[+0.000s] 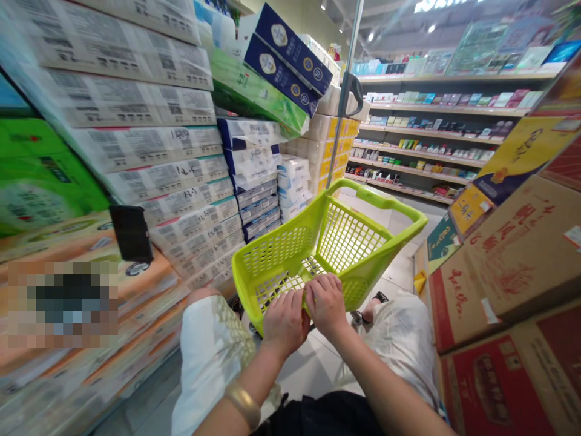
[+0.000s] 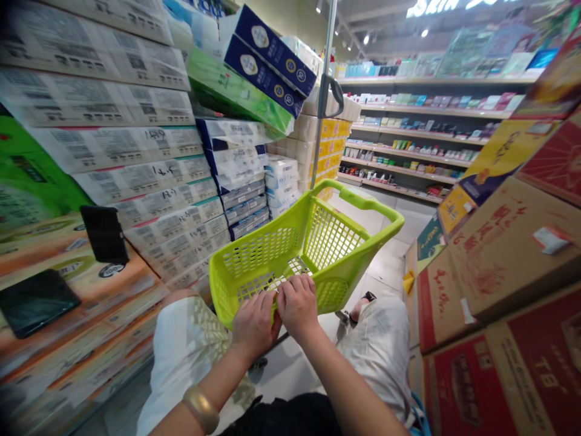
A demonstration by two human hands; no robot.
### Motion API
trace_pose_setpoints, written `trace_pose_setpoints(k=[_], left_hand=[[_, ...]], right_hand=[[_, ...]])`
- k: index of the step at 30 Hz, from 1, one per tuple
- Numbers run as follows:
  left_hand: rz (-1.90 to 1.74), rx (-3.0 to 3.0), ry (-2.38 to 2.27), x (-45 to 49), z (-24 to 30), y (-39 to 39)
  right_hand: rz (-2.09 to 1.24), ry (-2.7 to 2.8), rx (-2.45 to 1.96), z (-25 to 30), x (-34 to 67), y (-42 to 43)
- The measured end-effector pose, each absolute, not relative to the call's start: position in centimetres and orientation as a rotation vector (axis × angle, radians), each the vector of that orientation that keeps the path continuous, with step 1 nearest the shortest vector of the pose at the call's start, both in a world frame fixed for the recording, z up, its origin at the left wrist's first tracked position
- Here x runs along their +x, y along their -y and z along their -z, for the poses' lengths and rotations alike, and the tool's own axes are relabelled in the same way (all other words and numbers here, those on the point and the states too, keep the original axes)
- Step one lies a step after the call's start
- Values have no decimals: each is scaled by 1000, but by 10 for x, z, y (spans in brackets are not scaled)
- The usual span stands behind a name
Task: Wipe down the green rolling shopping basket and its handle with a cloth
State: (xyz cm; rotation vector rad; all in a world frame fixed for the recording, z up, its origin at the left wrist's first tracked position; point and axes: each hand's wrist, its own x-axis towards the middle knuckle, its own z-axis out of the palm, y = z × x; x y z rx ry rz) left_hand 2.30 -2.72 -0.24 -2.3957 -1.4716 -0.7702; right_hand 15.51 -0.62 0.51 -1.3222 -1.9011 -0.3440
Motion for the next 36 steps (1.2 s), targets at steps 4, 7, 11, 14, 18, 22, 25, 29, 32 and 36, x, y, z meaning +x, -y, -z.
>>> trace_pose_setpoints(k=[4, 7, 11, 14, 18, 22, 25, 29, 32, 36], left_hand=[[791, -2388, 1466, 18, 1, 27], [826, -2363, 1479, 19, 1, 27], [837, -2345, 1501, 22, 1, 25], [816, -2359, 1495, 21, 0, 24], [797, -2380, 1464, 16, 1, 23], [819, -2371, 1460, 15, 2, 23], [838, -2356, 1489, 20, 2, 23], [828, -2365, 1511, 24, 2, 22], [821, -2394, 1487, 24, 2, 20], [803, -2396, 1494, 22, 2, 20]], right_hand=[[410, 1938, -1339, -13, 183, -3], [462, 1884, -1436, -20, 212, -13], [460, 1818, -1494, -17, 203, -12], [396, 1849, -1421, -9, 171, -3], [363, 1923, -1321, -7, 159, 2], [426, 1927, -1346, -16, 194, -7], [454, 1865, -1435, -19, 208, -13], [393, 1816, -1413, -10, 181, -8], [329, 1893, -1302, -4, 159, -1], [368, 1935, -1320, -9, 173, -4]])
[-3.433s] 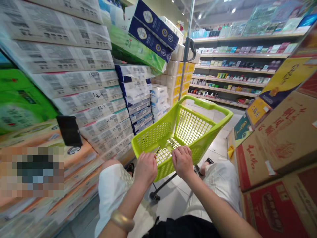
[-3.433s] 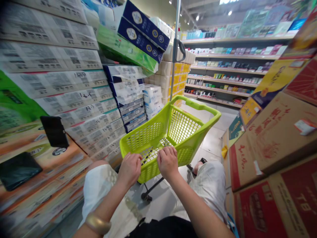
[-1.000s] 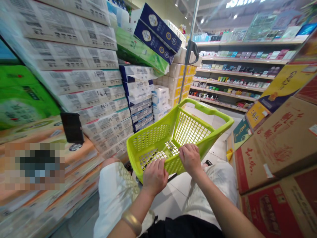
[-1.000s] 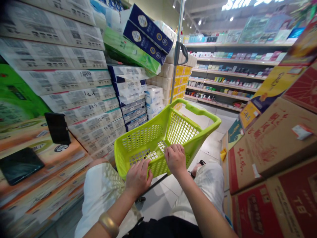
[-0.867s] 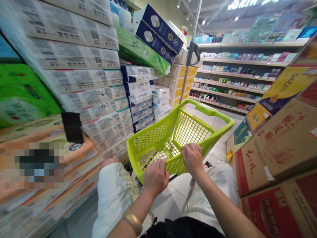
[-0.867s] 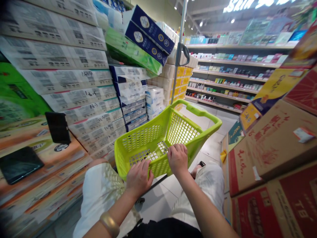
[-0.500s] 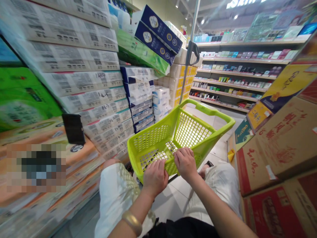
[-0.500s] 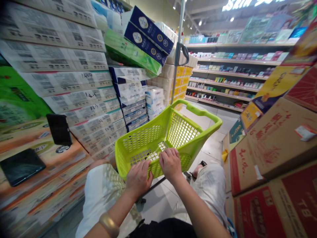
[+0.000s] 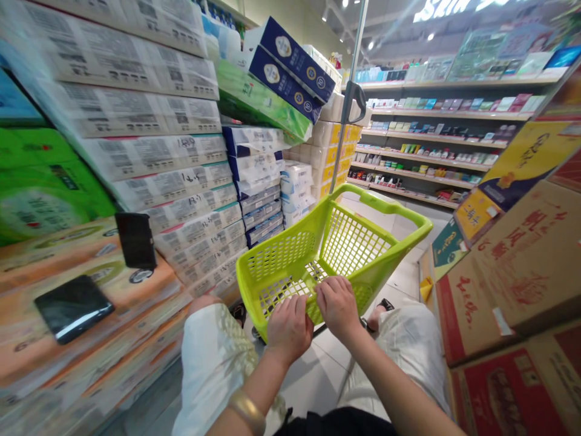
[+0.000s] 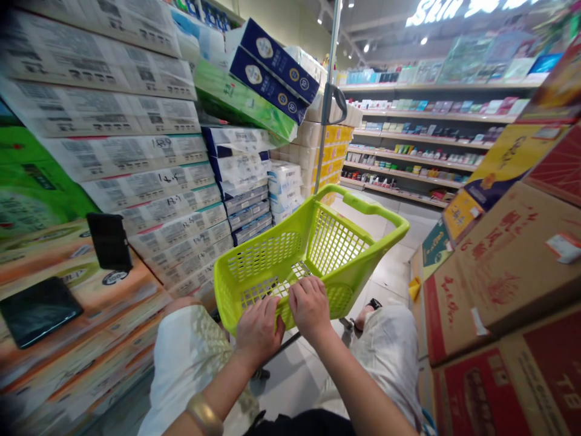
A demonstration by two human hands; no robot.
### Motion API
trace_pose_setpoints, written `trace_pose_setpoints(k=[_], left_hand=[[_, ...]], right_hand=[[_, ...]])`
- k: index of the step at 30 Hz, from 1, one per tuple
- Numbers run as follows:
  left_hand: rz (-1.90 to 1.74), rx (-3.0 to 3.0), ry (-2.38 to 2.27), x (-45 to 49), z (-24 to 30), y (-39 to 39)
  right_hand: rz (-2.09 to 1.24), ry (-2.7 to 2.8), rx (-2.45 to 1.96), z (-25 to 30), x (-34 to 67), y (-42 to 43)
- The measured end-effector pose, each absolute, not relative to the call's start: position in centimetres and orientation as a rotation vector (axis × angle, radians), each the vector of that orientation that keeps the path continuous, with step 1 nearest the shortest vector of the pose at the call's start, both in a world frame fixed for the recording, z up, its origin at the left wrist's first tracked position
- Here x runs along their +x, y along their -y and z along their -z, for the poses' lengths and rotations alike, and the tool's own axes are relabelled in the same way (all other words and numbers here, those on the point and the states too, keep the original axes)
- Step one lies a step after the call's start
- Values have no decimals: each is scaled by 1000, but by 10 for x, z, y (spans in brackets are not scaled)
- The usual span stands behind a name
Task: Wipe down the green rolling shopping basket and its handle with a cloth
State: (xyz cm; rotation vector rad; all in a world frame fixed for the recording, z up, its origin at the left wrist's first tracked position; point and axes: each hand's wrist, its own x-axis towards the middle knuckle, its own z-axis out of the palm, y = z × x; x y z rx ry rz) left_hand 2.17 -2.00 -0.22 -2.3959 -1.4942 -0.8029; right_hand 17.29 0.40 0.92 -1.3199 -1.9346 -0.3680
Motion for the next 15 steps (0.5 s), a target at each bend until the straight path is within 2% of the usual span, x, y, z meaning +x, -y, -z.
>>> trace_pose_setpoints(k=[6, 11, 15], left_hand=[[797, -2369, 1530, 25, 2, 20], [797, -2372, 1515, 24, 3, 19], [793, -2365, 1487, 20, 3, 19]], right_hand=[[389, 1805, -1477, -15, 192, -12], [308, 1860, -1324, -5, 163, 2], [354, 1926, -1312, -10, 180, -2]])
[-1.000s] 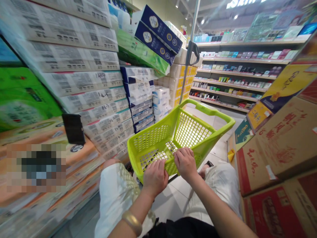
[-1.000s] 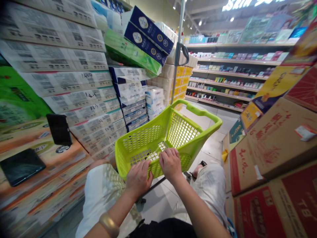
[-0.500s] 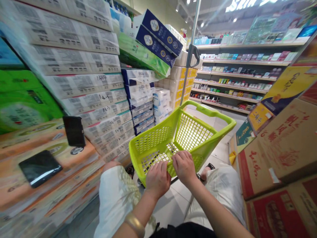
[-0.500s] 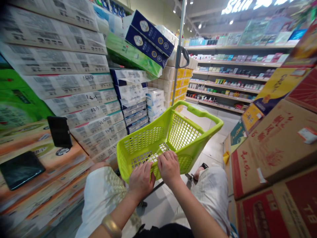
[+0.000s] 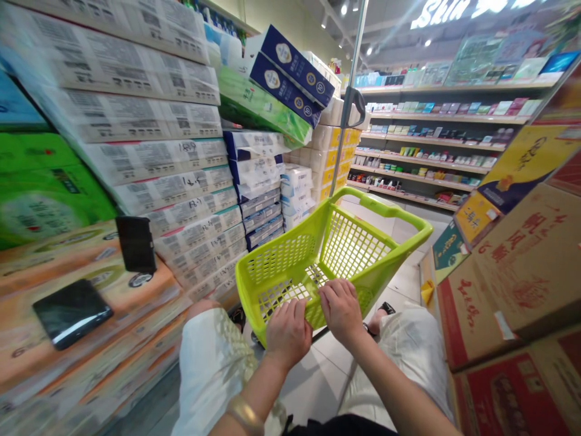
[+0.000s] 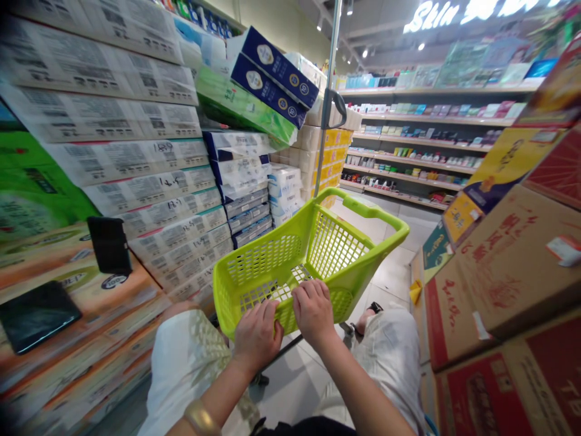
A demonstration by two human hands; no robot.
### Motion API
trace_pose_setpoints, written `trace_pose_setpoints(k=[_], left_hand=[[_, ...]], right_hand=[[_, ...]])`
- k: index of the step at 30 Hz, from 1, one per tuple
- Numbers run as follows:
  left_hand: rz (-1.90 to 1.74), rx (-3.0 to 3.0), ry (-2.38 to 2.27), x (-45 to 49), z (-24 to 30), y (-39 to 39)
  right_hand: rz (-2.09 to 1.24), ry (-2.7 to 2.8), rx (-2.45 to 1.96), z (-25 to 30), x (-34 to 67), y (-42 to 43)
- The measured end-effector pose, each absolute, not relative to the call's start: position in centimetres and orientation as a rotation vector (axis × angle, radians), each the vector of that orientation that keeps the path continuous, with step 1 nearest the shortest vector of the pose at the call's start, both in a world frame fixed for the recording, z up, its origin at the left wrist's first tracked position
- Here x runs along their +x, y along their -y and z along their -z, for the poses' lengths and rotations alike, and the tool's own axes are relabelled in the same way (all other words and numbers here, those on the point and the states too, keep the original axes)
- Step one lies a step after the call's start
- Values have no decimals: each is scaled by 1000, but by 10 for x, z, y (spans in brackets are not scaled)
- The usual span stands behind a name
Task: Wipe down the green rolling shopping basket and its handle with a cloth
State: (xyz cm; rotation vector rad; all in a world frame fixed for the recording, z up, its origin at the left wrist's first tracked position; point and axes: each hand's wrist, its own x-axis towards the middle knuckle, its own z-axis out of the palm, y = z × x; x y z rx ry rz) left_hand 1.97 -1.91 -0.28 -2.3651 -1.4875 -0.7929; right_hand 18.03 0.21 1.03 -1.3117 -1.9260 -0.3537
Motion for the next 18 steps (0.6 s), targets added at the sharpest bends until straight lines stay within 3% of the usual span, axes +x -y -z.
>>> trace_pose_setpoints(k=[6, 12, 18], left_hand=[[803, -2333, 1509, 22, 2, 18], [790, -2352, 1492, 20, 2, 15], [778, -2352, 1490, 17, 2, 15]], right_hand=[[422, 1763, -1474, -16, 201, -15], [317, 1895, -1320, -5, 160, -3], [404, 1881, -1405, -17, 201, -17]])
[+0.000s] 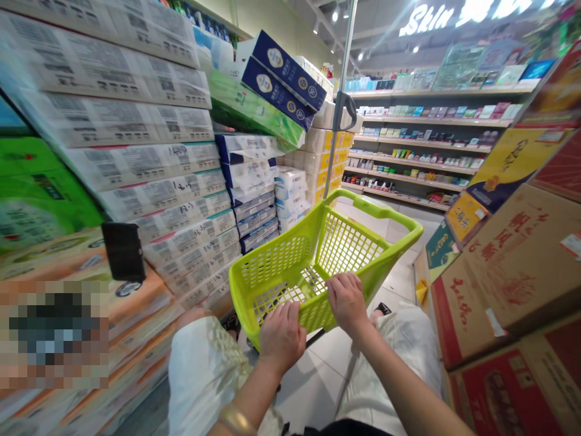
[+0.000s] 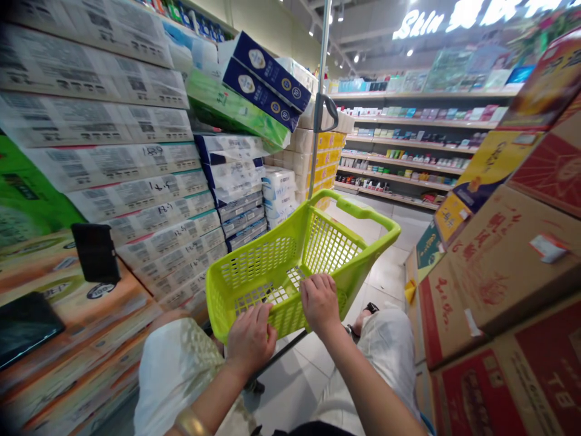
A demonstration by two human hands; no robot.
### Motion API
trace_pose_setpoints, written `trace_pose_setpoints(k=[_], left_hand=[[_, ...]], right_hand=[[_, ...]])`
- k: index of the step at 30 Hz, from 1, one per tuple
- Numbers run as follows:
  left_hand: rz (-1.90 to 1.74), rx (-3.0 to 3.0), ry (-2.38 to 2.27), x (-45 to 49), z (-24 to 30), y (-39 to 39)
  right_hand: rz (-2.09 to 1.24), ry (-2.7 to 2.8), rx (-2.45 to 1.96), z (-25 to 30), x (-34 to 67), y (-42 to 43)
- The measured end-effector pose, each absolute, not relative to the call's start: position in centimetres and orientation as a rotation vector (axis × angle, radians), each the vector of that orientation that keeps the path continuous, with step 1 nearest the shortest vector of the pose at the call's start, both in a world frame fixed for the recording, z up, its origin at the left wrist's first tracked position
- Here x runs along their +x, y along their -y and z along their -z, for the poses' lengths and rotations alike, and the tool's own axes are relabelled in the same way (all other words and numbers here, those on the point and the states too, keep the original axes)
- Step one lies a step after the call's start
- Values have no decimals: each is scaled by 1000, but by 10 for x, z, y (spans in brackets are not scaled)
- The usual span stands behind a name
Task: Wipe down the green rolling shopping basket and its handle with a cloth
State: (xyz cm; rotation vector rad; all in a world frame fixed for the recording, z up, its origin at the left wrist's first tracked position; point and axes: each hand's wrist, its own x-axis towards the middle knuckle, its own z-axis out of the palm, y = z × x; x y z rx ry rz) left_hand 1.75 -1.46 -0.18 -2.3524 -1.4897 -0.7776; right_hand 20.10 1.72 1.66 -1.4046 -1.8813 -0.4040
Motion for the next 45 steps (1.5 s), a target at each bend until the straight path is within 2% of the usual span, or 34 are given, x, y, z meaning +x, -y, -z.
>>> trace_pose_setpoints(k=[4, 10, 17, 24, 32, 39, 45], left_hand=[[760, -2353, 1511, 21, 2, 13], [752, -2378, 1520, 18, 0, 11], [745, -2372, 1554, 21, 1, 13], [767, -2419, 1536, 24, -1, 13], [796, -2377, 1526, 18, 1, 14], [790, -2363, 1527, 15, 2, 13], [804, -2340, 1532, 9, 2, 16]], right_hand=[[412, 1784, -1487, -16, 199, -21], [321, 1910, -1338, -4, 157, -7], [405, 1818, -1417, -15, 200, -22], [292, 1906, -1321, -3, 160, -7], [404, 1799, -1479, -18, 207, -21], [311, 1834, -1375, -6, 155, -2], [390, 1882, -1361, -14, 194, -10]])
